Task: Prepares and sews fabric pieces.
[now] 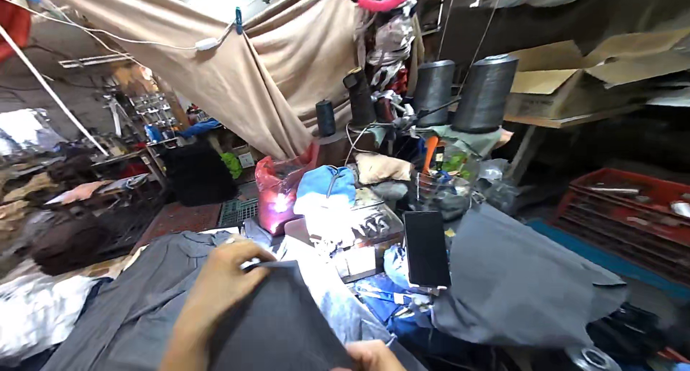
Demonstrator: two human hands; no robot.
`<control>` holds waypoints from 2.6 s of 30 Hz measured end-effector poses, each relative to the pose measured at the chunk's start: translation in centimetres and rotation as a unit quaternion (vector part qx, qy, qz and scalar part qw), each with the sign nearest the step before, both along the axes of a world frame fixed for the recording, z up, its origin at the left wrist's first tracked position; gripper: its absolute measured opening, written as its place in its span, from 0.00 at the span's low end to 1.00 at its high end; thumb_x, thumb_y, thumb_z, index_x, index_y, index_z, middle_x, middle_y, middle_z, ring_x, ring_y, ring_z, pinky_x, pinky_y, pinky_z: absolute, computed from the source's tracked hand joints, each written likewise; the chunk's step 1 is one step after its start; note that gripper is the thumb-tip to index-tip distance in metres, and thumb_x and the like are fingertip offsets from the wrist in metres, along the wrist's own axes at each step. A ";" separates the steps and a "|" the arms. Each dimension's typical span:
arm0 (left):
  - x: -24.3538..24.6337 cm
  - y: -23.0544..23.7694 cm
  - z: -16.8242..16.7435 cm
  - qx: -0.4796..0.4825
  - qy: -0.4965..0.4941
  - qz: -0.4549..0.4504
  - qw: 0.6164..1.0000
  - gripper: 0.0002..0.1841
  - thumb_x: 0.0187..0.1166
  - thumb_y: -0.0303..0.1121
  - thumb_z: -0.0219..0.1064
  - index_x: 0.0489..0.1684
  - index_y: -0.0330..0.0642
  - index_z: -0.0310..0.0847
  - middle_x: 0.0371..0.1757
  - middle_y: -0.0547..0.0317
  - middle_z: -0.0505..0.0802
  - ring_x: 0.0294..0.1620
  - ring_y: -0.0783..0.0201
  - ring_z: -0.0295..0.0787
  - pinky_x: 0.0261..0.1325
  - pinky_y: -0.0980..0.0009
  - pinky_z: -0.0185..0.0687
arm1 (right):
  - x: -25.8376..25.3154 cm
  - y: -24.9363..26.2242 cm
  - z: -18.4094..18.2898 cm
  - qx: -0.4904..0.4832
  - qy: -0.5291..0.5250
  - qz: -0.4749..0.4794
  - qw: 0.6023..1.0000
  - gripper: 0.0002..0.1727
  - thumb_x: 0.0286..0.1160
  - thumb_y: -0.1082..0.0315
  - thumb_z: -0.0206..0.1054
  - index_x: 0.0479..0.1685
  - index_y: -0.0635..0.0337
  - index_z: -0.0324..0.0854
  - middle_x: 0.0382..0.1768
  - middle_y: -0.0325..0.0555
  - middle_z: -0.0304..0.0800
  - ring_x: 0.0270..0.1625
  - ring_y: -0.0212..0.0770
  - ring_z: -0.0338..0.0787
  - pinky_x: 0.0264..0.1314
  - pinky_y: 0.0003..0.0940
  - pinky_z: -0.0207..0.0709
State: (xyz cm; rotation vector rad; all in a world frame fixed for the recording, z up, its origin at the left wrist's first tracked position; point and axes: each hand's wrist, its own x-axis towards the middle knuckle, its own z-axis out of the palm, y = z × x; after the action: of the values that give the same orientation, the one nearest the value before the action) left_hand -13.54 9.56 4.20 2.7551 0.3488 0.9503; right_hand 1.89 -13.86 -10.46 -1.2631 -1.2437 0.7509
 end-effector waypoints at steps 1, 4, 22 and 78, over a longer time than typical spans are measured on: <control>2.2 1.2 -1.9 -0.048 0.044 0.010 0.998 0.05 0.70 0.36 0.75 0.33 0.47 0.96 0.36 0.64 0.96 0.45 0.62 0.91 0.55 0.54 0.85 | 0.8 0.8 -1.5 -0.038 0.025 -0.020 0.999 0.09 0.72 0.67 0.76 0.38 0.67 0.91 0.30 0.45 0.95 0.34 0.32 0.93 0.44 0.35 0.89; 7.5 3.3 -7.4 -0.182 0.139 0.058 0.972 0.12 0.75 0.36 0.74 0.42 0.35 0.93 0.46 0.46 0.95 0.53 0.51 0.91 0.64 0.49 0.83 | 3.6 2.7 -7.2 -0.123 0.030 -0.080 0.989 0.11 0.69 0.62 0.77 0.31 0.63 0.90 0.26 0.41 0.92 0.30 0.31 0.90 0.41 0.35 0.85; 11.7 1.3 -12.1 -0.227 0.115 0.129 0.958 0.14 0.78 0.42 0.72 0.46 0.40 0.94 0.53 0.48 0.95 0.62 0.54 0.90 0.73 0.52 0.79 | 6.3 6.9 -8.6 -0.012 -0.077 -0.340 0.937 0.11 0.61 0.62 0.78 0.31 0.63 0.91 0.40 0.51 0.92 0.48 0.43 0.90 0.55 0.41 0.83; 4.2 2.8 -15.4 -0.157 -0.109 0.196 0.962 0.09 0.76 0.28 0.70 0.44 0.31 0.92 0.44 0.46 0.96 0.45 0.56 0.95 0.55 0.57 0.91 | 8.2 6.4 -7.0 -0.041 -0.076 -0.253 0.964 0.14 0.66 0.58 0.75 0.20 0.58 0.89 0.21 0.35 0.86 0.28 0.27 0.83 0.37 0.33 0.78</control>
State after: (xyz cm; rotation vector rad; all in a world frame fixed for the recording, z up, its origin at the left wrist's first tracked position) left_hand -9.36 12.40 -11.17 2.3076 0.9419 1.1593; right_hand 10.12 -7.48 -17.49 -1.6443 -0.9498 0.3391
